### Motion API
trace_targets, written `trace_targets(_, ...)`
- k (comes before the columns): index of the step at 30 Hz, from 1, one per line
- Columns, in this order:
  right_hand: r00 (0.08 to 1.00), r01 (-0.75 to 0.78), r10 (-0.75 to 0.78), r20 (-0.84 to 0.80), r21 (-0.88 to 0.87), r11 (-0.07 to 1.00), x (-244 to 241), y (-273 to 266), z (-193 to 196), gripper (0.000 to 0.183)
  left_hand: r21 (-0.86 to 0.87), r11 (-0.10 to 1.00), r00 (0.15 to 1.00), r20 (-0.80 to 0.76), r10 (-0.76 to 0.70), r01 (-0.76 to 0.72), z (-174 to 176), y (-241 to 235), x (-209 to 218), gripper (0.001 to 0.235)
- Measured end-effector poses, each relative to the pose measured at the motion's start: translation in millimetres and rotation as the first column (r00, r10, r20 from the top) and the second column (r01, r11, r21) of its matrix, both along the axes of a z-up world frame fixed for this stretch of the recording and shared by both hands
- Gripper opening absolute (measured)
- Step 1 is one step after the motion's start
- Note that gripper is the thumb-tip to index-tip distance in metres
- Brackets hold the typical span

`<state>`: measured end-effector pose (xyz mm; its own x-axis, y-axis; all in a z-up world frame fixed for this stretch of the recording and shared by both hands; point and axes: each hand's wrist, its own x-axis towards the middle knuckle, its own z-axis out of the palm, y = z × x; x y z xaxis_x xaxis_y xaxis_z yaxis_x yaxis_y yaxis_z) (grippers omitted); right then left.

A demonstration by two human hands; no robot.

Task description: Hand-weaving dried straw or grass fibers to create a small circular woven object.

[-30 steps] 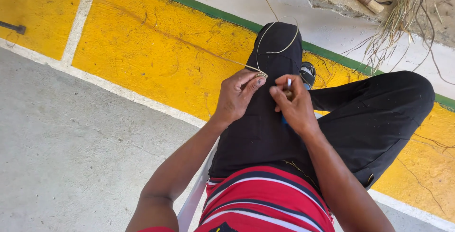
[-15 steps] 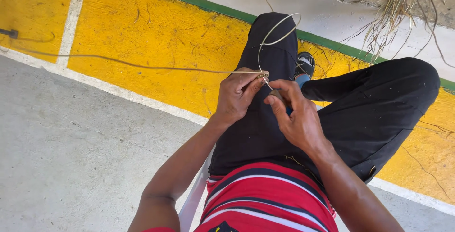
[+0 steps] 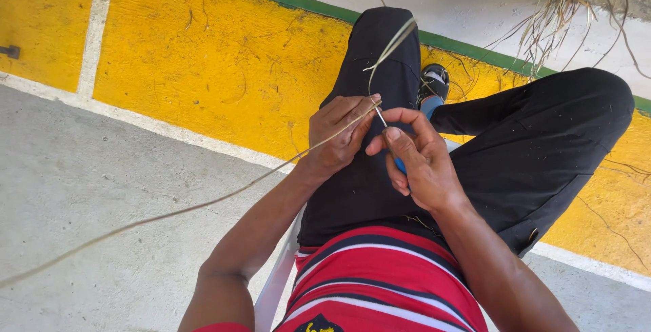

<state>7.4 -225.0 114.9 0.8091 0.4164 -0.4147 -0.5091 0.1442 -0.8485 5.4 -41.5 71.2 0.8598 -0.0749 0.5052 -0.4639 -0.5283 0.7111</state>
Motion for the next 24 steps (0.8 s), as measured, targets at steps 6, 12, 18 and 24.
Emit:
trace_targets(6, 0.997, -0.050, 0.050, -0.066, 0.004, 0.999, 17.0, -13.8, -3.4, 0.032, 0.019, 0.999, 0.995, 0.094, -0.044, 0.042, -14.4, -1.4, 5.8, 0.039)
trace_targets(12, 0.753, 0.023, 0.422, 0.505, -0.661, 0.750, 12.8, -16.3, 15.1, 0.040, -0.118, 0.992, 0.998, -0.050, -0.049, 0.043, -17.2, -9.0, 9.4, 0.028)
trace_targets(18, 0.738, 0.046, 0.423, 0.525, -0.666, 0.745, 8.9, -19.0, 15.5, 0.043, -0.124, 0.992, 0.990, -0.142, -0.012, -0.006, -20.6, -11.8, 9.0, 0.020)
trace_targets(24, 0.682, 0.080, 0.492, 0.541, -0.723, 0.686, 12.7, -22.3, 22.8, 0.037, -0.086, 0.995, 0.996, -0.059, -0.061, 0.056, -20.5, -10.5, 10.0, 0.018)
